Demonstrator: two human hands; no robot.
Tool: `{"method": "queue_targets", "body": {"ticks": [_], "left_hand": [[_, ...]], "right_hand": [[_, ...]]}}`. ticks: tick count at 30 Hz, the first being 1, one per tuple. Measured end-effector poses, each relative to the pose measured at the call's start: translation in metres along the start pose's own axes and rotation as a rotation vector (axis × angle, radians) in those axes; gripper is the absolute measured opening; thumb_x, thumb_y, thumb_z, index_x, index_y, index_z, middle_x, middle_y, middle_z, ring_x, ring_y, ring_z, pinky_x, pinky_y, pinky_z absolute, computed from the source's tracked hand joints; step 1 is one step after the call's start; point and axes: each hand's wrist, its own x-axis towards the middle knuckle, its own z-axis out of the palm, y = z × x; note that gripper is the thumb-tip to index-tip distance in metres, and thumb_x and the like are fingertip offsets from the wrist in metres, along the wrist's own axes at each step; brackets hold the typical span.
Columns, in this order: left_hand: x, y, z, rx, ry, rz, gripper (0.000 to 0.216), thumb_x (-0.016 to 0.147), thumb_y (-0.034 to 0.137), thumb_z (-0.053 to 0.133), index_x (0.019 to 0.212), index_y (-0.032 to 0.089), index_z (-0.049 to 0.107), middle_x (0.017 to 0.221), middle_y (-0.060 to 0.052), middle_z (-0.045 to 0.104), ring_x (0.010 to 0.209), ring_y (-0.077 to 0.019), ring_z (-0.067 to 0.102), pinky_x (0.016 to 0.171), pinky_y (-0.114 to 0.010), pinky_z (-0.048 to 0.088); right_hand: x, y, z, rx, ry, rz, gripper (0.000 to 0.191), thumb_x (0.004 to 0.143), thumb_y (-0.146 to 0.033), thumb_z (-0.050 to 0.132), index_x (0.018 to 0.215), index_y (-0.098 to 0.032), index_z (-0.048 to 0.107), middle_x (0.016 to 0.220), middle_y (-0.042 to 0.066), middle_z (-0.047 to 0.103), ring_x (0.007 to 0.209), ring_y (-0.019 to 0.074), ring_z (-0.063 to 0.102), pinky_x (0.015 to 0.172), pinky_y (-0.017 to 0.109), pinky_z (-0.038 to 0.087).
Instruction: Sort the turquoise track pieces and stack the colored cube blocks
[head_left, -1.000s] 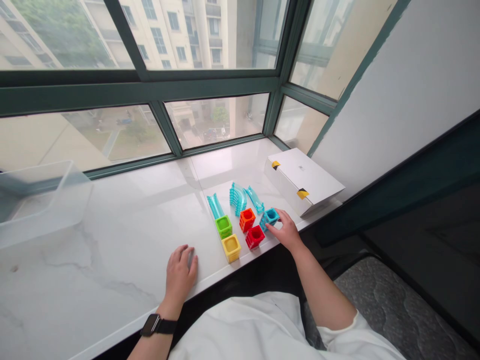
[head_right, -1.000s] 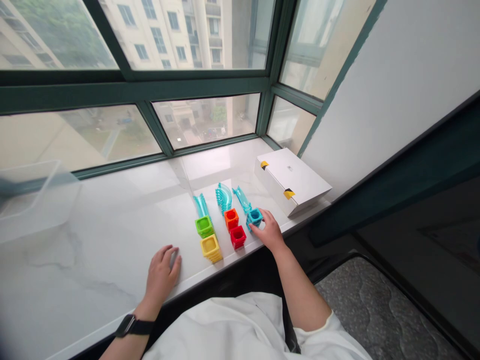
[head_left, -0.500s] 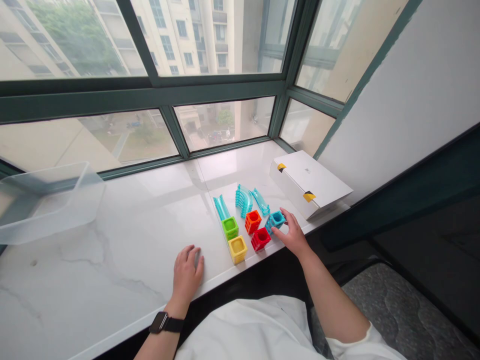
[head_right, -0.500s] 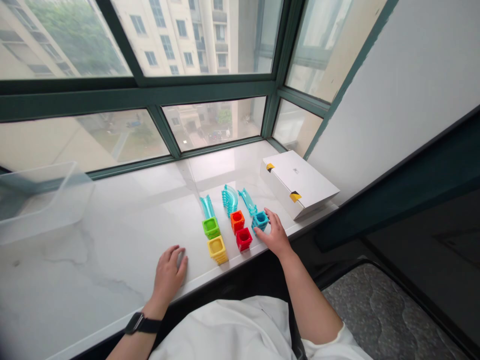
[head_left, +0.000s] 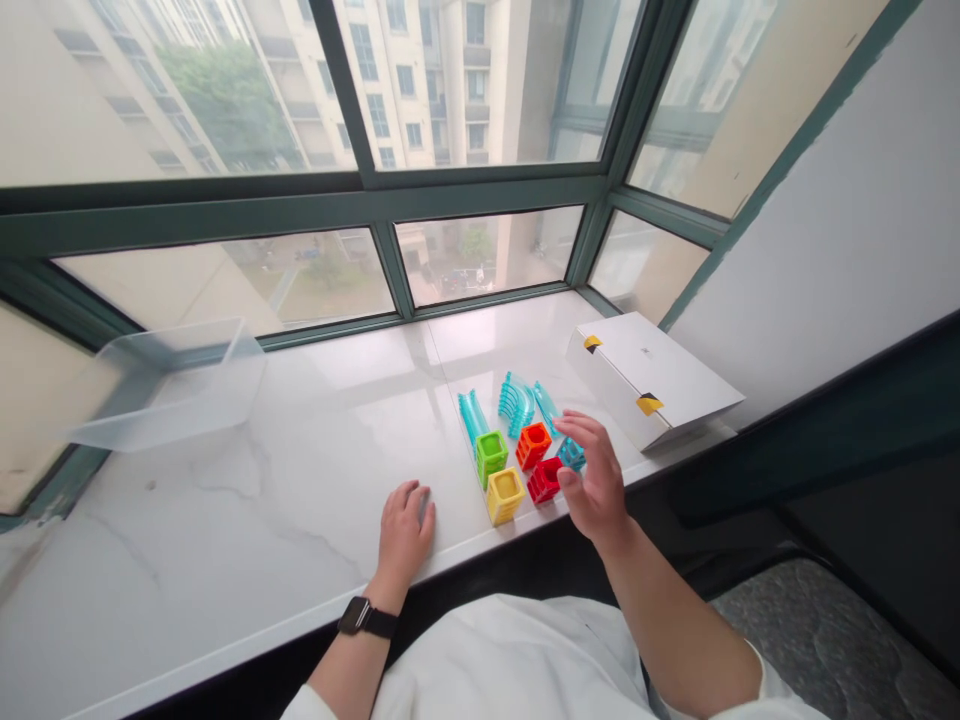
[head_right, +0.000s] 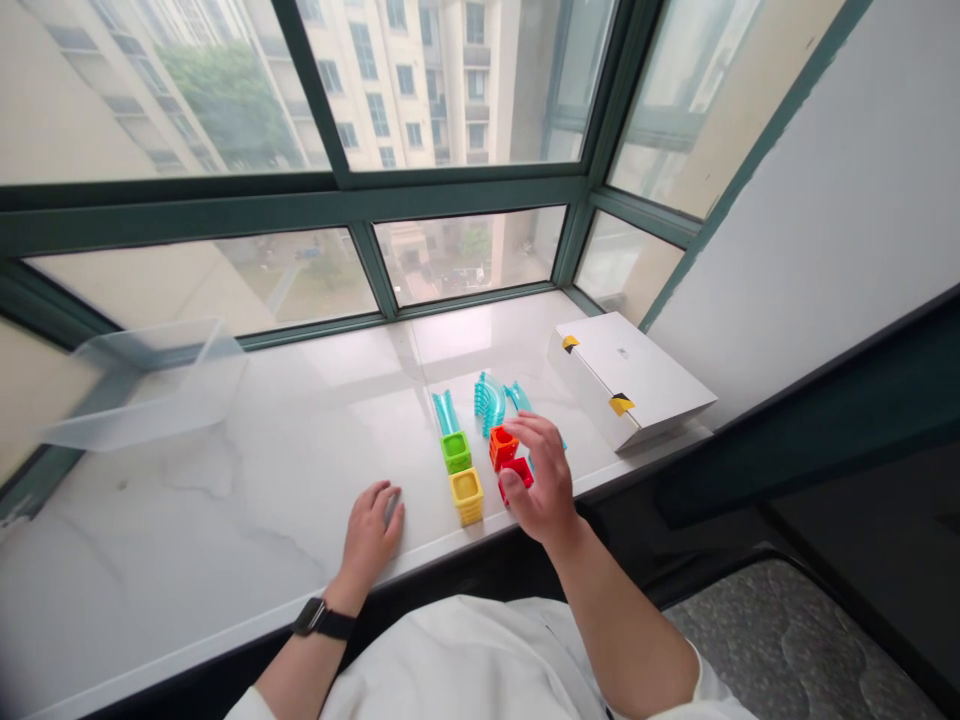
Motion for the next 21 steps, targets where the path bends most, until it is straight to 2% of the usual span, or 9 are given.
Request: {"method": "queue_targets", "body": {"ticks": [6,12,16,21], "left_hand": [[-0.003,0.000,-0.004,-0.115,0.006,-0.033,0.029,0.102,0.032,0.051,0.123,0.021,0.068,0.136,-0.014,0.062,0.129,-0.0321,0.058,0.114,-0.055,0.048],[-0.007,-0.002,-0.009,-0.305,0.069,-0.090,0.027,0.100,0.027,0.050,0.122,0.023,0.065,0.131,-0.012,0.065,0.128,-0.0295,0.059,0.114,-0.055,0.047],[-0.011,-0.004,-0.011,-0.422,0.127,-0.211,0.029,0.097,0.025,0.051,0.124,0.023,0.061,0.125,-0.011,0.067,0.121,-0.0275,0.064,0.109,-0.053,0.052],[-0.012,-0.004,-0.011,-0.462,0.162,-0.309,0.026,0.099,0.030,0.051,0.122,0.023,0.062,0.124,-0.010,0.069,0.119,-0.0262,0.065,0.108,-0.049,0.052]], "right_hand": [[-0.002,-0.050,0.044,0.111,-0.128,-0.199,0.035,0.097,-0.025,0.060,0.132,-0.027,0.063,0.126,0.011,0.067,0.131,0.0333,0.060,0.110,0.059,0.053],[-0.028,-0.077,0.085,0.234,-0.327,-0.198,0.051,0.094,-0.014,0.057,0.141,-0.034,0.057,0.131,0.009,0.067,0.131,0.0308,0.061,0.109,0.055,0.056],[-0.051,-0.069,0.121,0.278,-0.475,-0.173,0.053,0.095,-0.013,0.053,0.145,-0.031,0.054,0.133,0.010,0.065,0.128,0.0278,0.062,0.108,0.050,0.057],[-0.090,-0.033,0.167,0.189,-0.582,-0.001,0.051,0.096,-0.013,0.052,0.146,-0.025,0.052,0.136,0.013,0.062,0.129,0.0282,0.058,0.112,0.052,0.053]]}}
